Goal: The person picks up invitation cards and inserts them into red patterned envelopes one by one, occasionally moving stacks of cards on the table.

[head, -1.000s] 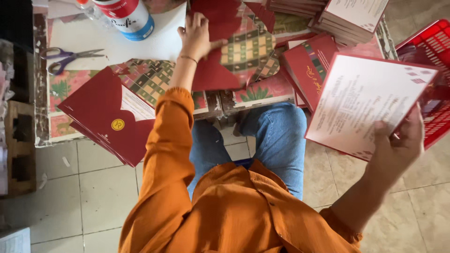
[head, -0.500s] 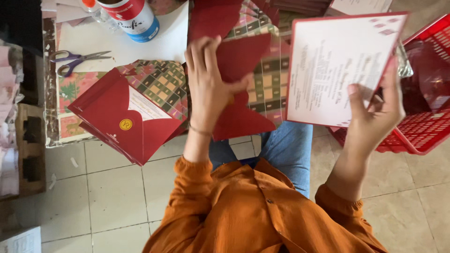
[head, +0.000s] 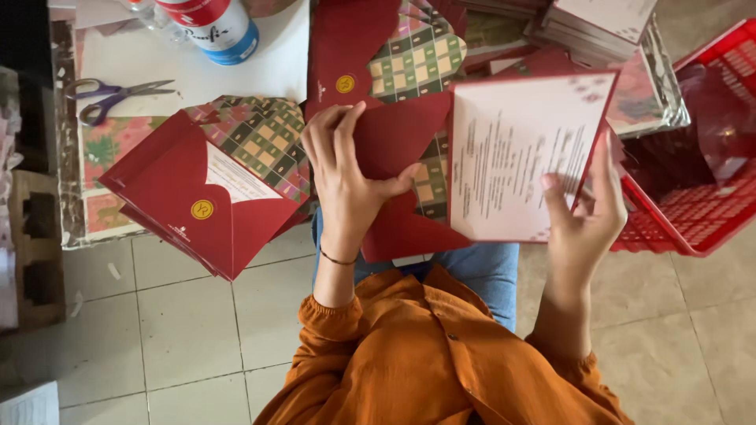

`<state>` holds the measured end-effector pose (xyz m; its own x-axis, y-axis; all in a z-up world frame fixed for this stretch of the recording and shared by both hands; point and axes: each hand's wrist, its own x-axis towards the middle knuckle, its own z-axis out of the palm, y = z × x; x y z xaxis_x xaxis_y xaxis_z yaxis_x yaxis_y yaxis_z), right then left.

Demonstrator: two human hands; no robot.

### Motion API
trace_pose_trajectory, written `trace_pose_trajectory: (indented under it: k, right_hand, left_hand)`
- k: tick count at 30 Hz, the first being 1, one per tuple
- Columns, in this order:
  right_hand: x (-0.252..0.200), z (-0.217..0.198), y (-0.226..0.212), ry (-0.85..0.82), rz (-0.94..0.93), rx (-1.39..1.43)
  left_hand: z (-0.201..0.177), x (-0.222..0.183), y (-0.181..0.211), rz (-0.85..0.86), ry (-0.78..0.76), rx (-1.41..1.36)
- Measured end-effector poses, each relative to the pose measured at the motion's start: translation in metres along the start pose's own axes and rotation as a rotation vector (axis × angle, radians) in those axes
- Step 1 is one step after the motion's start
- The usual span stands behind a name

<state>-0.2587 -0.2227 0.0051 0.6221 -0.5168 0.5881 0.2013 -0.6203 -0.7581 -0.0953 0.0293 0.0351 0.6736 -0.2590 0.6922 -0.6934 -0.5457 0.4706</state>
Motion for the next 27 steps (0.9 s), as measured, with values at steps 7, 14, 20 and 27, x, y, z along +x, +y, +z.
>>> trace_pose_trajectory:
  k: [7,14,20,27]
  right_hand:
    - [-0.017,0.013,-0.020,-0.176,0.033,-0.012]
    - [-0.034,0.046,-0.011,-0.248,0.066,0.039]
    - [-0.051,0.090,-0.034,-0.389,-0.154,0.057]
    - [0.025,0.047,0.040,-0.327,-0.239,-0.386]
  left_hand:
    - [-0.008,-0.012,0.002,0.062,-0.041,0.024]
    - [-0.007,-0.029,-0.027,0.045,0.092,-0.016]
    - [-0.017,-0.038,-0.020,-0.099,0.064,-0.014]
    - [-0.131,-0.007,-0.089,-0.168,0.111,0.490]
